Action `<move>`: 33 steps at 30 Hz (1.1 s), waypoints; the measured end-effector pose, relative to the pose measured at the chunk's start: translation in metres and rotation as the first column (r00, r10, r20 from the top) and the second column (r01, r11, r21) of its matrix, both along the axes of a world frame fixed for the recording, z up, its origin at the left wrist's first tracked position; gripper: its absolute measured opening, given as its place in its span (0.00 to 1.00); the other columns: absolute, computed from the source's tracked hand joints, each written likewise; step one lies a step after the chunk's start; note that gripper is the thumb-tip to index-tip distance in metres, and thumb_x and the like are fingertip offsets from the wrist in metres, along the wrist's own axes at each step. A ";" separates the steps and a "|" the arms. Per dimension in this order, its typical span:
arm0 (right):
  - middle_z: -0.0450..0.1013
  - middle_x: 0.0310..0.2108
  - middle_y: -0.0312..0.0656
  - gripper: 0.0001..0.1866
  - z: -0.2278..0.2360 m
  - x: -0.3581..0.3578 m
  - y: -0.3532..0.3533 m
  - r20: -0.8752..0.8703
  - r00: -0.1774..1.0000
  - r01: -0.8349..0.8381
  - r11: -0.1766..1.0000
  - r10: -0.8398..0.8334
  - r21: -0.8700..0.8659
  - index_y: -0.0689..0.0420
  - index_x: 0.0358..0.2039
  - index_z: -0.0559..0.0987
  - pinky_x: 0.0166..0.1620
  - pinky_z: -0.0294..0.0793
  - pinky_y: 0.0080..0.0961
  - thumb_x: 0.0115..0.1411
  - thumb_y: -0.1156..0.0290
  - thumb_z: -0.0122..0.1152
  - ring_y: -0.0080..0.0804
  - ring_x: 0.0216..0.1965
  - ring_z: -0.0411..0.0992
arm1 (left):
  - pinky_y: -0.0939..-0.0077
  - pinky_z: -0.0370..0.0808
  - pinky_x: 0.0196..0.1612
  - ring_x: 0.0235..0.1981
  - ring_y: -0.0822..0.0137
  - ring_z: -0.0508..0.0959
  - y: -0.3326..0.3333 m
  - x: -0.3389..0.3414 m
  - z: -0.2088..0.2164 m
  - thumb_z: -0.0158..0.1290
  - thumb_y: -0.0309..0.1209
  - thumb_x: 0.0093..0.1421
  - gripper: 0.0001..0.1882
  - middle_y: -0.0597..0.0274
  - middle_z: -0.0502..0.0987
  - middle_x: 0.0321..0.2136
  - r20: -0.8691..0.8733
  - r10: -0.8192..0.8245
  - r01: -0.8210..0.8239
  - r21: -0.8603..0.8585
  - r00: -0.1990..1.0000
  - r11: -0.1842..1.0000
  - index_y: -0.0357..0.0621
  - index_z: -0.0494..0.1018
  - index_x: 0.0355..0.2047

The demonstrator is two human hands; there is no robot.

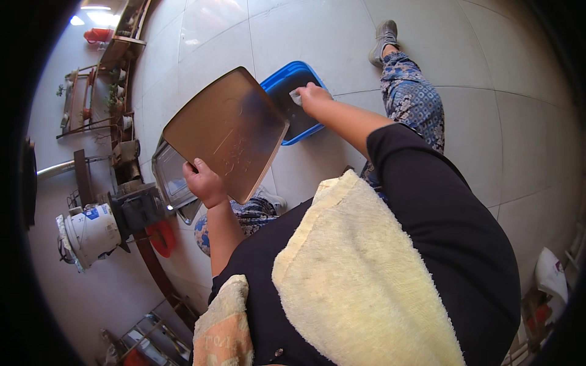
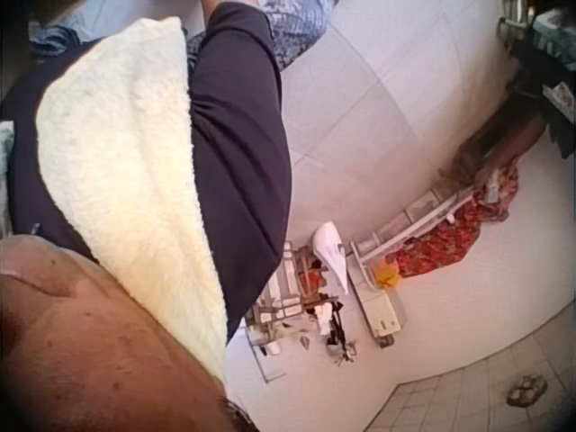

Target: The person sits on the floor and scrubs several metal trays with a sponge. They dip the sponge into a blue bucket of water and wipe the trays, placing the cleaned ones into a red bucket.

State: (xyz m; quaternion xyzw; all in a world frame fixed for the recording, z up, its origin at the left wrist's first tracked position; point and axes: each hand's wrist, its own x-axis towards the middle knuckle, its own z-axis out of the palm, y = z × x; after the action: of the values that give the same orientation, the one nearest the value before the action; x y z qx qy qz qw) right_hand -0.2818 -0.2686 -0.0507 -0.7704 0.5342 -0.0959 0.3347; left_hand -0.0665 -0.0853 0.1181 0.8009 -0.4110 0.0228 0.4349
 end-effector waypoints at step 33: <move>0.72 0.36 0.44 0.13 0.134 0.187 0.090 0.769 0.451 -0.159 0.889 0.452 -0.430 0.50 0.43 0.78 0.41 0.74 0.33 0.56 0.71 0.57 0.44 0.37 0.73 | 0.69 0.59 0.61 0.59 0.60 0.63 0.005 0.001 -0.008 0.35 0.18 0.55 0.31 0.53 0.59 0.59 -0.628 -0.285 0.104 -0.309 0.725 0.946 0.37 0.50 0.62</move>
State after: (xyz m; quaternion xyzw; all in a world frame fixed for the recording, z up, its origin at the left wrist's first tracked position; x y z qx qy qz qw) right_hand -0.0946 -0.1790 0.0832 -0.7462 0.1288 -0.4777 0.4454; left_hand -0.0652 -0.0798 0.1096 0.6463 -0.3050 -0.2578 0.6503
